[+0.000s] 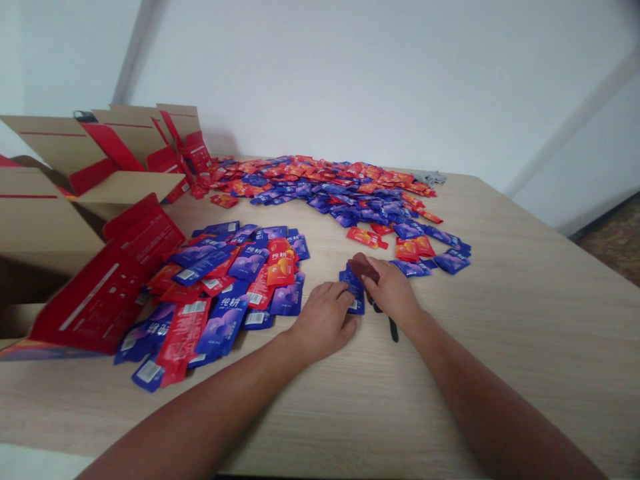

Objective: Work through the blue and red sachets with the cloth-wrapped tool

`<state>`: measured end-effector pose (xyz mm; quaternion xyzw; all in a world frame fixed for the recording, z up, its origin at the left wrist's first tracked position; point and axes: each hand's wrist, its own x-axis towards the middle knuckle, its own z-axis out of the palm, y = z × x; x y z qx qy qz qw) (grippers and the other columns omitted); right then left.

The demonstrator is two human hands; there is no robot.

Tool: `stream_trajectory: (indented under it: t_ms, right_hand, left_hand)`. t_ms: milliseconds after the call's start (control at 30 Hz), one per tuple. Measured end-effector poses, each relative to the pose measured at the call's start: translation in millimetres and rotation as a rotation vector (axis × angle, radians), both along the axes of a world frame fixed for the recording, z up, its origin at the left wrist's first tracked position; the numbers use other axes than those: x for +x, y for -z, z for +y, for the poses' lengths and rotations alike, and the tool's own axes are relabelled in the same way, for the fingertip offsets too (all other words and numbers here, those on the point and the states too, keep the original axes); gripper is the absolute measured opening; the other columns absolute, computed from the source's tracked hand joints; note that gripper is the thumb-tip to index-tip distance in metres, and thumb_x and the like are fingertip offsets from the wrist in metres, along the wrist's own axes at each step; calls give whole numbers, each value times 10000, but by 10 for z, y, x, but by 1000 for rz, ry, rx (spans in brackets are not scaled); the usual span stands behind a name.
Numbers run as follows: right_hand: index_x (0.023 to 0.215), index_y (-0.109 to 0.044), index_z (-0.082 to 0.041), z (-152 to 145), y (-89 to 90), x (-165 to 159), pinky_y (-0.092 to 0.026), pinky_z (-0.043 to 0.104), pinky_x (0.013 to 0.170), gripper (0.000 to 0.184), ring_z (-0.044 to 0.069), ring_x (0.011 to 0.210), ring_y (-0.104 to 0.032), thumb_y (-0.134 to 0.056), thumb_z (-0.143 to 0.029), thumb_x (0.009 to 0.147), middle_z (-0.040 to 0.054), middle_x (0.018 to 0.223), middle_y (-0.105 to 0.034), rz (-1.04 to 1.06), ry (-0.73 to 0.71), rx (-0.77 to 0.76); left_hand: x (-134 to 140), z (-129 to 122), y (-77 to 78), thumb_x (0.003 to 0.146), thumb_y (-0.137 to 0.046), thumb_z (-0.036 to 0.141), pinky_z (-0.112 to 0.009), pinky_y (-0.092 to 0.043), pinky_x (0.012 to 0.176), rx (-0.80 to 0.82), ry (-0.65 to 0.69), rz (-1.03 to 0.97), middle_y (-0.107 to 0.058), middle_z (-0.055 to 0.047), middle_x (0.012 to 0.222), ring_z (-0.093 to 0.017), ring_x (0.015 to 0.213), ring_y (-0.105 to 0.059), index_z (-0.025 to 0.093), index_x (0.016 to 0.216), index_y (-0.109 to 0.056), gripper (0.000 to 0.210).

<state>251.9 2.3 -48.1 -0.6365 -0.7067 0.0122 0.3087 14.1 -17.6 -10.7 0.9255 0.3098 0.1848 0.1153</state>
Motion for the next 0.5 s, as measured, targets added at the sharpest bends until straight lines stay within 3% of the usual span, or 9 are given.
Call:
stream_trajectory:
  t_ms: [100,200,267,367,500]
  right_hand:
    - [1456,-652,-177,3,-5,2,-521,511,1119,502,339,1243,-684,-637,-244,959,160,1350,-743,18,-28,-18]
    - [1469,-648,-206,7,-12,-3,-515,483,1134,527,317,1265,-678,-654,-254,945,133,1389,-734,46,-101,-33]
    - [1469,-651,-223,6,-16,-13,-516,478,1130,534,313,1266,-678,-658,-250,935,120,1388,-737,52,-136,-39]
    - [1457,-662,-215,2,-15,-30,-514,492,1128,532,321,1265,-676,-656,-239,925,130,1381,-741,61,-152,-28]
    - [1428,-679,-207,3,-3,-46,-516,510,1124,509,331,1251,-680,-656,-247,922,139,1359,-749,91,-135,0]
  left_hand:
    - [49,24,16,969,-715,496,-543,-414,1229,24,-21,0,-557,-166,1563,-349,1408,-532,194,1475,-568,608]
    - [118,72,-3,969,-695,596,-563,-409,1236,37,-56,32,-578,-159,1539,-360,1413,-538,211,1496,-558,667]
    - [152,105,-32,997,-672,501,-518,-446,1217,33,-71,78,-637,-147,1451,-330,1365,-584,202,1425,-603,526]
    - [155,127,-80,1004,-573,214,-432,-532,1125,37,-107,190,-693,-145,1325,-286,1263,-658,164,1340,-629,345]
    - [83,108,-152,961,-462,29,-387,-612,918,89,-186,326,-697,-178,1293,-276,1107,-732,119,1432,-555,488]
